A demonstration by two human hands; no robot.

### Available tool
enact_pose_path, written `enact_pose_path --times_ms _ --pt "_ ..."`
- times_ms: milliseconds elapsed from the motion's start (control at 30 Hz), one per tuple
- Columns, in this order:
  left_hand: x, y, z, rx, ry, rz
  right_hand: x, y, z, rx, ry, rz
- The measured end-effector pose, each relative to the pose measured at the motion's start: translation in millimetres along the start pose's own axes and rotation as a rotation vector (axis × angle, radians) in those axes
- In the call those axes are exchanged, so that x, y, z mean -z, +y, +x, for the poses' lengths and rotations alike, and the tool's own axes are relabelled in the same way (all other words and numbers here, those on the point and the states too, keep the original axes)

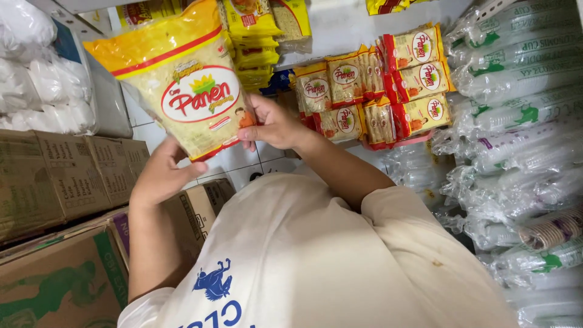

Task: The person organizes snack packages on a shelf by picking up individual bags, wiping or smoothing them by hand, and placing them into neat stacks among other food items.

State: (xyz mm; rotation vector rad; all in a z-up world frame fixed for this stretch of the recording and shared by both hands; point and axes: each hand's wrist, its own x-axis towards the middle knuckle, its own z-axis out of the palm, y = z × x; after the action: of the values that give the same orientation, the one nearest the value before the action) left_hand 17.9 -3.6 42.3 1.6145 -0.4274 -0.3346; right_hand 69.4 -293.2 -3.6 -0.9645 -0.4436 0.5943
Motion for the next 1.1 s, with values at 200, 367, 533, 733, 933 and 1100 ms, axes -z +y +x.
enact_pose_path --times_ms 200,367,533,733,933,1100 --pt "-17.9 -11.5 14.1 -0.086 0.405 -0.276 -17.7 -6.1 1.2 -0.065 -0.039 -0.074" --pt "-22.0 -3.2 18.1 -0.174 0.482 -0.329 -0.4 -6.7 -0.9 0.047 -0.068 -0.266" --pt "-19.9 -5.1 11.5 -0.201 0.410 -0.437 5.1 -0.5 -8.5 -0.089 -0.109 -0.100" --pt "-33.9 12.2 19.7 -0.316 0.081 -0.921 -23.1 12.5 -13.6 -0.209 -0.121 0.142" --pt "-32.8 -1.7 19.8 -0.333 0.187 -1.060 -30.0 -4.7 -7.4 0.080 0.173 -0.476" --pt "-32.6 -39.2 28.0 -0.335 0.318 -0.995 -71.9 -42.1 -3.8 0.649 0.119 -1.399"
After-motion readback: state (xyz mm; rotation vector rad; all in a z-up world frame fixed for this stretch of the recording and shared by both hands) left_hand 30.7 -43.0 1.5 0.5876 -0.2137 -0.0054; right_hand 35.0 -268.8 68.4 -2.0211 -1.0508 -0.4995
